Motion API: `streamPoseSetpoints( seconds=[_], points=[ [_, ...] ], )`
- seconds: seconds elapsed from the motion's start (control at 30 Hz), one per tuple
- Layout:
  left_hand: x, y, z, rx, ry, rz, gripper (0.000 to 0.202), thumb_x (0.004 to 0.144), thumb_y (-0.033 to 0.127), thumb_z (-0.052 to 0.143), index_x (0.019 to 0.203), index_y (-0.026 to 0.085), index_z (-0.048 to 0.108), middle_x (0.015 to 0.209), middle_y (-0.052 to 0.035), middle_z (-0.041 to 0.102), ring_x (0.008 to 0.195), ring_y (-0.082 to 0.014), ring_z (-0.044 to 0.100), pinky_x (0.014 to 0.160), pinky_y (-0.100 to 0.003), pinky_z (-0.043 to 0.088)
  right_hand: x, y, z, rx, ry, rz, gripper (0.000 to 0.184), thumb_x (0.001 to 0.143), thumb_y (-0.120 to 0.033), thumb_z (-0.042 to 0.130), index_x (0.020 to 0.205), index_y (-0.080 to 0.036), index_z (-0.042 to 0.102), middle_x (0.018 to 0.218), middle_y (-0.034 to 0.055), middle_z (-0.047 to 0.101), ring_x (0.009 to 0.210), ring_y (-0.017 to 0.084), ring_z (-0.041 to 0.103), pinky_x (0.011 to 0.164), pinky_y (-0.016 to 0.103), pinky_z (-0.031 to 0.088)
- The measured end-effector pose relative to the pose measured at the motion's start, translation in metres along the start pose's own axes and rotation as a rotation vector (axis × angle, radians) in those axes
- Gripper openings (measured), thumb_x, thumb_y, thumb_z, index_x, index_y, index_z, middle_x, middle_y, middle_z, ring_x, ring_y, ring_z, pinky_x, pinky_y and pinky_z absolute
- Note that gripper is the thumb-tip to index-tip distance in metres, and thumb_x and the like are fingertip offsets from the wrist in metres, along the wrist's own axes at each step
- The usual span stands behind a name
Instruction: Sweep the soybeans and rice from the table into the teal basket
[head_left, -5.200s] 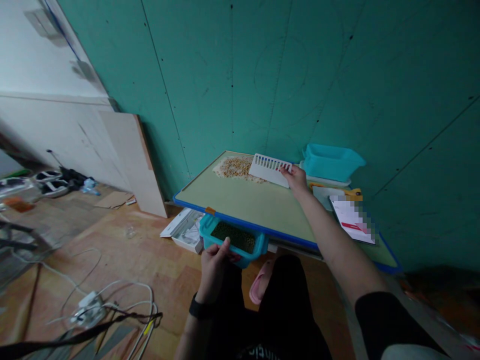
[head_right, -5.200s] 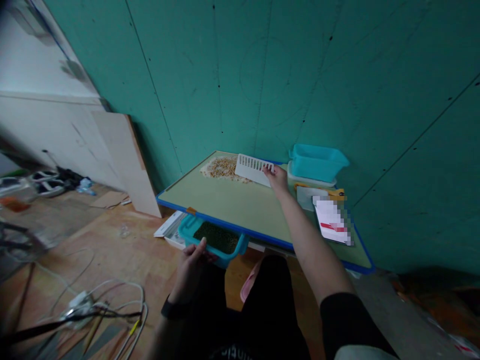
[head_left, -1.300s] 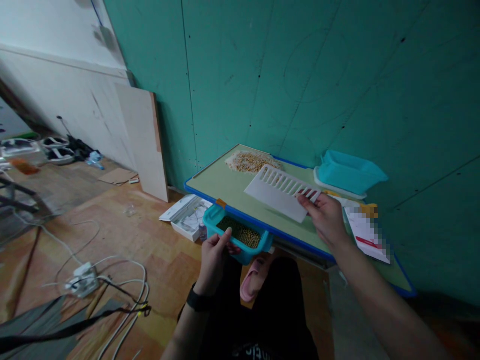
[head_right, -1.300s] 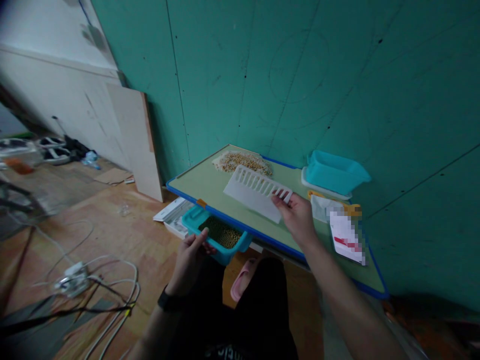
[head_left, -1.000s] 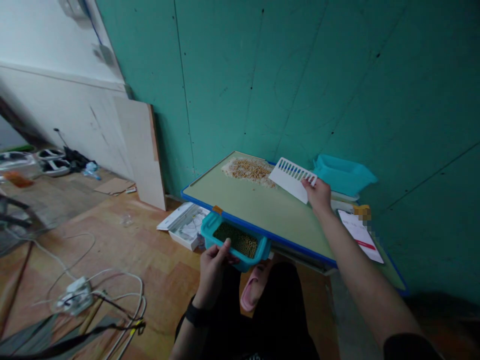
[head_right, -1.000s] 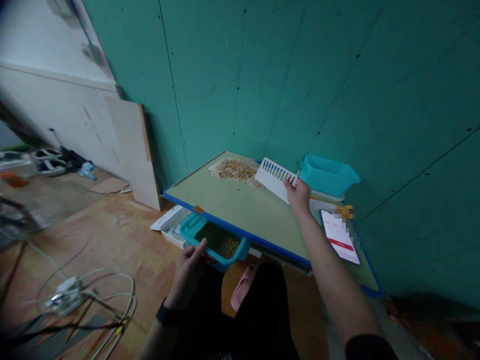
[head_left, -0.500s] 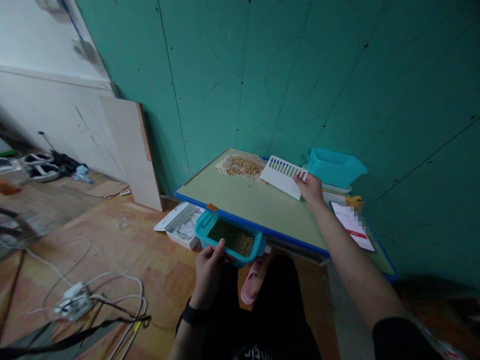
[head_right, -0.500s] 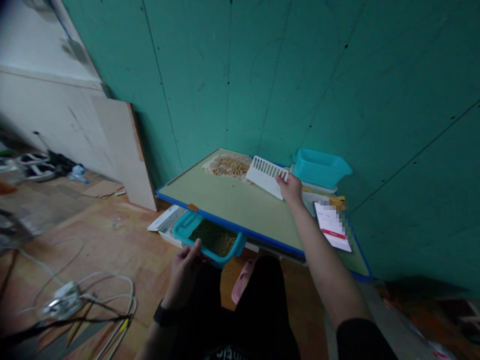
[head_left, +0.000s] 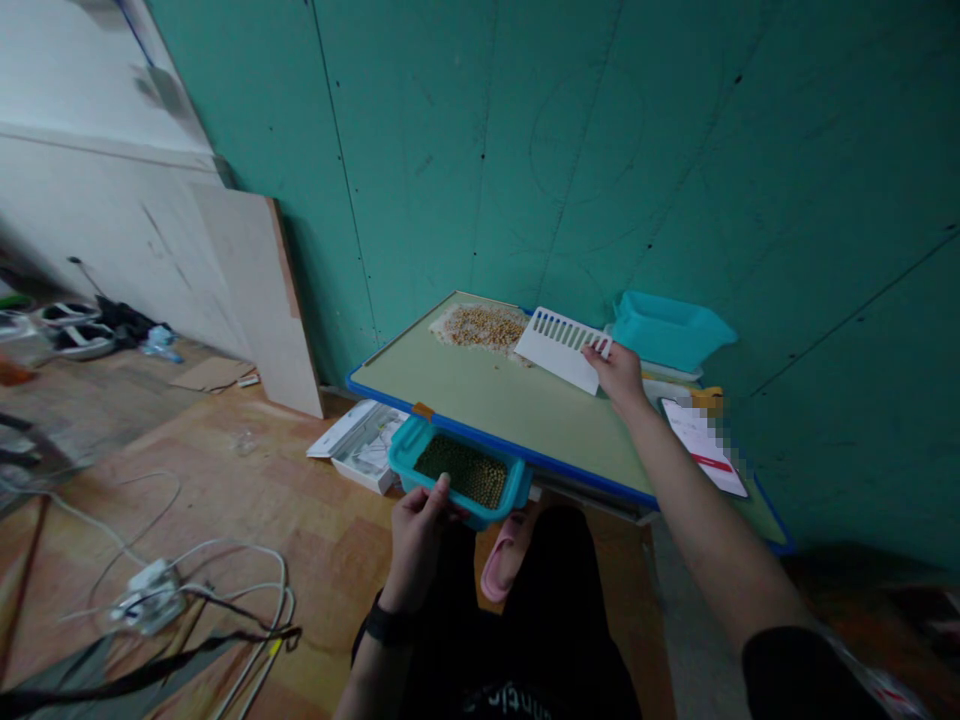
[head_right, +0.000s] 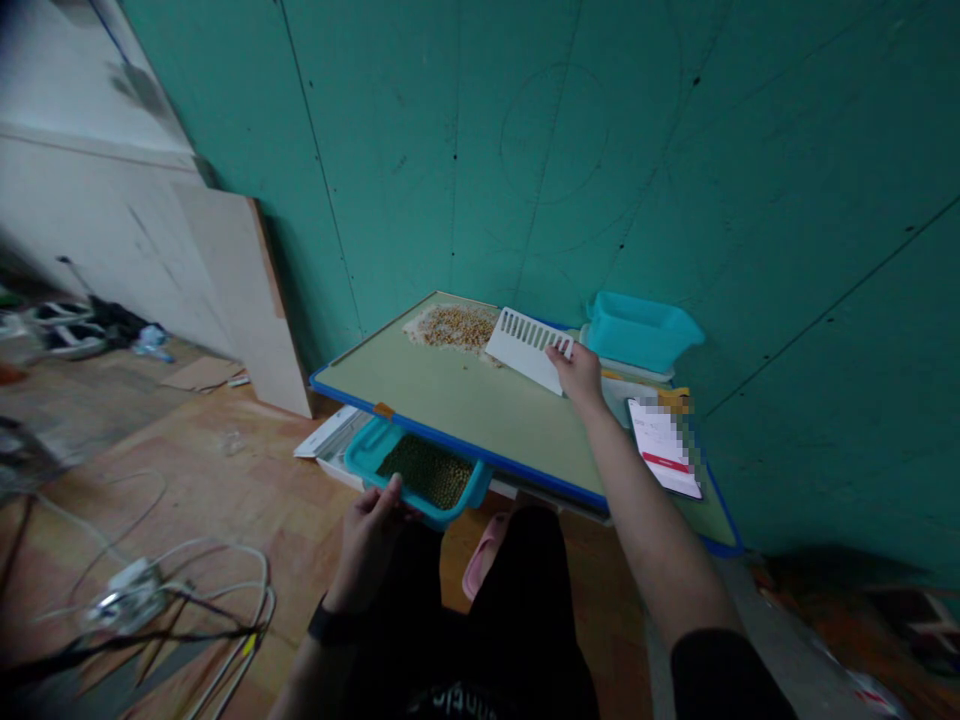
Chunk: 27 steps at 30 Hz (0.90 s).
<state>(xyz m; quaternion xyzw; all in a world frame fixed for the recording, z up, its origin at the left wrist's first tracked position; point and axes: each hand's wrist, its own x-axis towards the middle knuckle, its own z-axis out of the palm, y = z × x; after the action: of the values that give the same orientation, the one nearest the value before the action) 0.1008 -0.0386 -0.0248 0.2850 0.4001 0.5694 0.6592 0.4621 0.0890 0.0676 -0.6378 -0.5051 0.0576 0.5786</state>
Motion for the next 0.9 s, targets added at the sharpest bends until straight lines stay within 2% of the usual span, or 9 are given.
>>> streamPoseSetpoints(
  seconds=[0.2, 0.47, 0.67, 0.9],
  points=[
    [-0.001, 0.001, 0.001, 0.011, 0.004, 0.007, 0.046, 0.066, 0.053, 0.089, 0.057, 0.017, 0.062, 0.051, 0.0002, 0.066, 0.048, -0.0125, 0.061, 0.052, -0.022, 0.048, 0.0, 0.002, 0.0, 0.002, -0.005, 0.012, 0.04, 0.074, -0.052, 0.073, 0.091, -0.016, 0.074, 0.087, 0.0103, 0.078, 0.084, 0.029, 0.07, 0.081, 0.045, 0.054],
    [-0.001, 0.001, 0.001, 0.04, 0.001, 0.017, 0.047, 0.067, 0.056, 0.088, 0.057, 0.017, 0.063, 0.052, -0.0017, 0.067, 0.049, -0.0139, 0.061, 0.052, -0.024, 0.048, -0.004, -0.002, 0.002, 0.05, -0.04, -0.017, 0.04, 0.074, -0.054, 0.075, 0.092, -0.018, 0.074, 0.088, 0.0092, 0.078, 0.091, 0.029, 0.07, 0.079, 0.042, 0.055],
    [-0.001, 0.001, 0.0, 0.041, 0.005, 0.009, 0.047, 0.065, 0.056, 0.088, 0.057, 0.018, 0.061, 0.051, -0.0014, 0.067, 0.049, -0.0144, 0.062, 0.052, -0.024, 0.048, -0.006, -0.003, 0.005, 0.091, -0.067, 0.026, 0.045, 0.07, -0.058, 0.075, 0.088, -0.017, 0.073, 0.086, 0.0093, 0.077, 0.084, 0.028, 0.071, 0.079, 0.044, 0.055],
    [0.0, -0.001, -0.001, 0.046, -0.014, 0.026, 0.046, 0.071, 0.055, 0.086, 0.058, 0.018, 0.062, 0.052, -0.0009, 0.067, 0.049, -0.0129, 0.06, 0.052, -0.023, 0.047, -0.009, -0.007, 0.007, 0.119, -0.08, 0.072, 0.052, 0.066, -0.061, 0.078, 0.092, -0.016, 0.074, 0.088, 0.0097, 0.078, 0.082, 0.027, 0.071, 0.075, 0.041, 0.055]
  ],
)
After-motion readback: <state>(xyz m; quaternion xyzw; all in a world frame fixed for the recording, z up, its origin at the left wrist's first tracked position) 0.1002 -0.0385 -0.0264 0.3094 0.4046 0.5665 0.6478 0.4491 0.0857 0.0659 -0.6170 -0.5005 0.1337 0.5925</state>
